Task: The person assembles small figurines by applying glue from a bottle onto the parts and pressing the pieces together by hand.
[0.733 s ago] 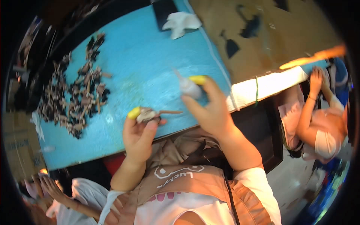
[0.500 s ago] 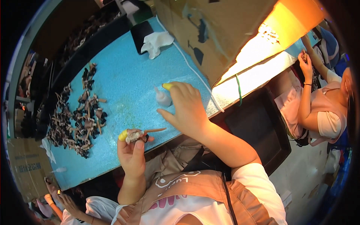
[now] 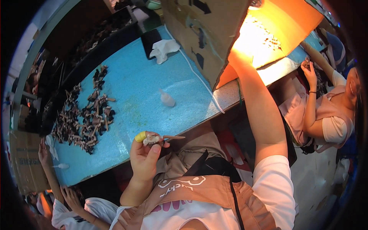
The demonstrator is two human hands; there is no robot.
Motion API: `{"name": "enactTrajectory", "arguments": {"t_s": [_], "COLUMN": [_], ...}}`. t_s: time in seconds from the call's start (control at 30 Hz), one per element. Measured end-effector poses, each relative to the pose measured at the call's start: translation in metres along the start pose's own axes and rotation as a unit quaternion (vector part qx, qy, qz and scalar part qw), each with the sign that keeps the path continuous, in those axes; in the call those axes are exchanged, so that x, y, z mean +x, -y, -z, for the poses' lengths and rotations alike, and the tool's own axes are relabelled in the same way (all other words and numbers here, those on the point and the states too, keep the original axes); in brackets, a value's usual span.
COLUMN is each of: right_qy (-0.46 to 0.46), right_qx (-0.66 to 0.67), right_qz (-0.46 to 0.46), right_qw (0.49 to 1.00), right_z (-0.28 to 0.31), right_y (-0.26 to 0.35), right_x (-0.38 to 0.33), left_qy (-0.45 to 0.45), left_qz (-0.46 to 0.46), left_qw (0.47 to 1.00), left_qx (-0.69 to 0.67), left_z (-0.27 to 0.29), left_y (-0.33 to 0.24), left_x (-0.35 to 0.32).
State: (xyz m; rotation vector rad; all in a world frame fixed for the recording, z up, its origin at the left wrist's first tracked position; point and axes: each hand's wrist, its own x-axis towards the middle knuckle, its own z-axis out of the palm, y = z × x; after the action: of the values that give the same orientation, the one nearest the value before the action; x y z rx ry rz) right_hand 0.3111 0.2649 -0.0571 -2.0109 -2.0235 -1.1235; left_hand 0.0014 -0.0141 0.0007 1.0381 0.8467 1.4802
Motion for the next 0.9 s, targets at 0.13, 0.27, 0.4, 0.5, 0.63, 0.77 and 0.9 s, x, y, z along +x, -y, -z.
{"name": "enactTrajectory", "arguments": {"t_s": [0.13, 0.27, 0.4, 0.5, 0.63, 0.77, 0.9], "right_qy": [-0.023, 0.004, -0.061, -0.045, 0.077, 0.076, 0.050], "right_qx": [0.160, 0.346, 0.762, 0.813, 0.885, 0.840, 0.777], "right_qz": [-0.008, -0.023, -0.197, -0.120, -0.024, 0.035, 0.117], "right_qw": [0.987, 0.938, 0.614, 0.568, 0.460, 0.536, 0.616], "right_z": [0.019, 0.051, 0.139, 0.202, 0.239, 0.259, 0.258], "right_y": [-0.005, -0.026, -0.020, -0.008, 0.045, 0.070, 0.073], "right_x": [-0.003, -0.022, -0.076, -0.120, -0.139, -0.136, -0.137], "left_qy": [-0.015, -0.003, -0.026, 0.029, 0.072, 0.126, 0.132], "left_qz": [-0.007, 0.051, 0.087, 0.105, 0.169, 0.047, -0.032], "left_qw": [1.000, 0.996, 0.993, 0.991, 0.980, 0.984, 0.965], "left_qx": [-0.009, -0.070, -0.075, -0.076, -0.079, 0.120, 0.224], "left_z": [0.010, 0.021, 0.018, 0.015, 0.009, 0.017, 0.021], "left_y": [-0.006, -0.013, -0.026, -0.035, -0.039, -0.025, -0.023], "left_x": [-0.011, -0.017, -0.013, -0.010, -0.010, -0.013, -0.007]}}
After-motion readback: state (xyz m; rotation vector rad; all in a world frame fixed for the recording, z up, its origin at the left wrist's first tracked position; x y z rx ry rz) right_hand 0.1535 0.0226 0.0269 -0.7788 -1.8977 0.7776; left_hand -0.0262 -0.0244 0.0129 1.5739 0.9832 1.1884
